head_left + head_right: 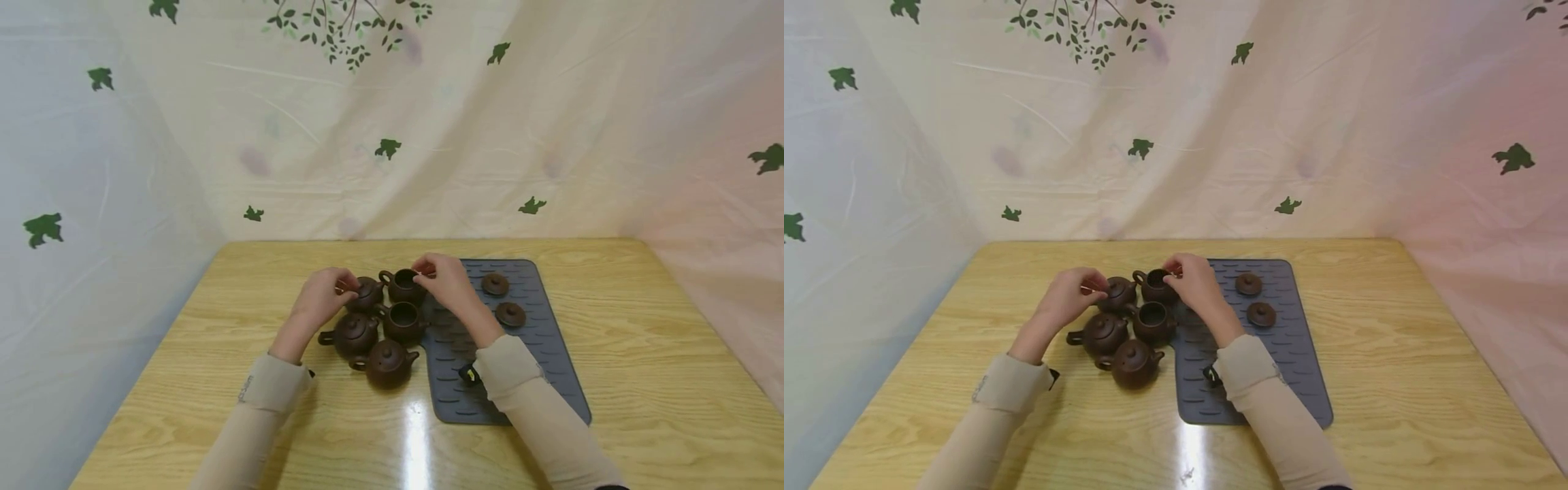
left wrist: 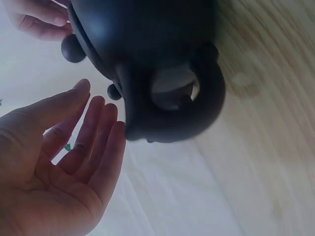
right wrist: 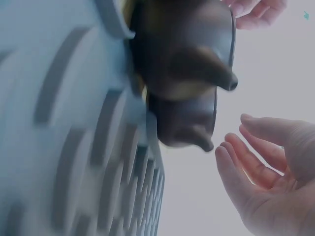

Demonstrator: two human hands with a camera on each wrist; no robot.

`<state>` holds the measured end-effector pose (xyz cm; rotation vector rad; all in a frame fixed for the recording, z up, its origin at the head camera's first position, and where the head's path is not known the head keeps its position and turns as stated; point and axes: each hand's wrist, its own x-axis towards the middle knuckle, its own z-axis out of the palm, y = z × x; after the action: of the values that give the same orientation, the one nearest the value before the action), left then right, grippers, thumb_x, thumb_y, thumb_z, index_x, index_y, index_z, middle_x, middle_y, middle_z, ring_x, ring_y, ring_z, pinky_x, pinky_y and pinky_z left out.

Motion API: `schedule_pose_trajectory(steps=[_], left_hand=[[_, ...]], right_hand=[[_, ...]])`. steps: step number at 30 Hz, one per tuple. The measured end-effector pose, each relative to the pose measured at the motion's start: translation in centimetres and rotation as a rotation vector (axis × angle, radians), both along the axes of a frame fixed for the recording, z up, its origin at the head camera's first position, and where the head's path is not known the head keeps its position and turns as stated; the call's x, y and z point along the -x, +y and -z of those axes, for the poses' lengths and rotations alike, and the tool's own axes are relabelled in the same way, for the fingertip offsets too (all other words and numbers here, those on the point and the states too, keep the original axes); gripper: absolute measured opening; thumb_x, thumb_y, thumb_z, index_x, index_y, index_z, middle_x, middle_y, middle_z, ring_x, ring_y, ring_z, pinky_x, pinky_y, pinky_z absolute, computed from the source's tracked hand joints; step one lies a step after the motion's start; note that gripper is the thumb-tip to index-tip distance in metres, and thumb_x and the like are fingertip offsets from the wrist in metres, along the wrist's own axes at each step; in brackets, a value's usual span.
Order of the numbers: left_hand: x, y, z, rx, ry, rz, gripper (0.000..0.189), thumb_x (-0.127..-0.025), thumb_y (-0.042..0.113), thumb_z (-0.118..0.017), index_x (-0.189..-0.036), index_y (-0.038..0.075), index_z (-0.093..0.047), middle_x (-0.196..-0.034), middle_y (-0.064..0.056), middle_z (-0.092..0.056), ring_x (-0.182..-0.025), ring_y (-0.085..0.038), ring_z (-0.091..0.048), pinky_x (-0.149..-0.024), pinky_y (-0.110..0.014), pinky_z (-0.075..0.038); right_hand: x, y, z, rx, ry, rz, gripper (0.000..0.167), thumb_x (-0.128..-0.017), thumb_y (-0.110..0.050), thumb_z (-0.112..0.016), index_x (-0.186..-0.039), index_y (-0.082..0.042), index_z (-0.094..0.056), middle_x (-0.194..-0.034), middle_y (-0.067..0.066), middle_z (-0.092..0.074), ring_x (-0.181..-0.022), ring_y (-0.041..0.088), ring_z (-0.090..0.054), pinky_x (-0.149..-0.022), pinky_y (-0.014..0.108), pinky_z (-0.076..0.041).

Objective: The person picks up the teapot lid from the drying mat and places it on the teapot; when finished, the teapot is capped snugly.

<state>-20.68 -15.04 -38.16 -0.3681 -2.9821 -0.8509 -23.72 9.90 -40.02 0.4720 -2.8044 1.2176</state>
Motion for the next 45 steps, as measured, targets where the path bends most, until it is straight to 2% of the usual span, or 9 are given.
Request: schedule_pose_trajectory(steps=[5,14,25,33,45], left_hand=[[-0.1,0.4,0.2,-0.01,-0.003,0.029,0.012,-0.093,0.01,-0.07,-0.104,0.009,-0.072,-0.107,-0.008,-0.073,-0.101,-0.025,-0.07,-0.086,-0.04,-0.059],[-0.2,1.4,0.6,-0.015,0.039,0.093,0.011,-0.091,0.011,-0.072,-0.102,0.008,-0.072,-0.1,-0.008,-0.074,-0.091,-0.022,-0.07,-0.083,-0.036,-0.059],[-0.4,2.5,1.1,-0.052,0.013,0.162,0.014,-0.09,0.008,-0.073,-0.103,0.006,-0.072,-0.1,-0.009,-0.074,-0.091,-0.021,-0.071,-0.082,-0.032,-0.06],[-0.4,2.8,1.6,-0.054,0.0,0.176,0.014,-0.09,0.008,-0.074,-0.103,0.006,-0.071,-0.1,-0.008,-0.073,-0.091,-0.019,-0.071,-0.082,-0.03,-0.059],[-0.2,2.9,2.3,-0.056,0.014,0.183,0.013,-0.09,0.008,-0.073,-0.103,0.005,-0.072,-0.1,-0.007,-0.074,-0.092,-0.019,-0.071,-0.082,-0.03,-0.059]], right_hand=[[-0.4,1.8,0.1,0.011,0.002,0.01,0.027,-0.096,-0.016,-0.067,-0.121,-0.006,-0.067,-0.119,0.013,-0.07,-0.11,0.03,-0.066,-0.093,0.047,-0.056],[-1.2,4.9,0.7,-0.033,0.005,0.068,0.027,-0.096,-0.017,-0.067,-0.121,-0.007,-0.067,-0.12,0.014,-0.069,-0.112,0.032,-0.066,-0.093,0.049,-0.056],[-1.8,8.3,1.6,-0.09,0.034,0.112,0.024,-0.095,-0.014,-0.068,-0.117,-0.004,-0.069,-0.117,0.018,-0.07,-0.107,0.035,-0.067,-0.092,0.05,-0.055],[-2.3,10.5,1.7,-0.113,0.044,0.109,0.024,-0.095,-0.013,-0.068,-0.117,-0.002,-0.069,-0.115,0.019,-0.071,-0.106,0.036,-0.066,-0.092,0.052,-0.054],[-3.3,13.3,1.9,-0.128,-0.006,0.083,0.025,-0.096,-0.012,-0.067,-0.117,0.0,-0.068,-0.116,0.022,-0.069,-0.108,0.039,-0.066,-0.089,0.052,-0.056]])
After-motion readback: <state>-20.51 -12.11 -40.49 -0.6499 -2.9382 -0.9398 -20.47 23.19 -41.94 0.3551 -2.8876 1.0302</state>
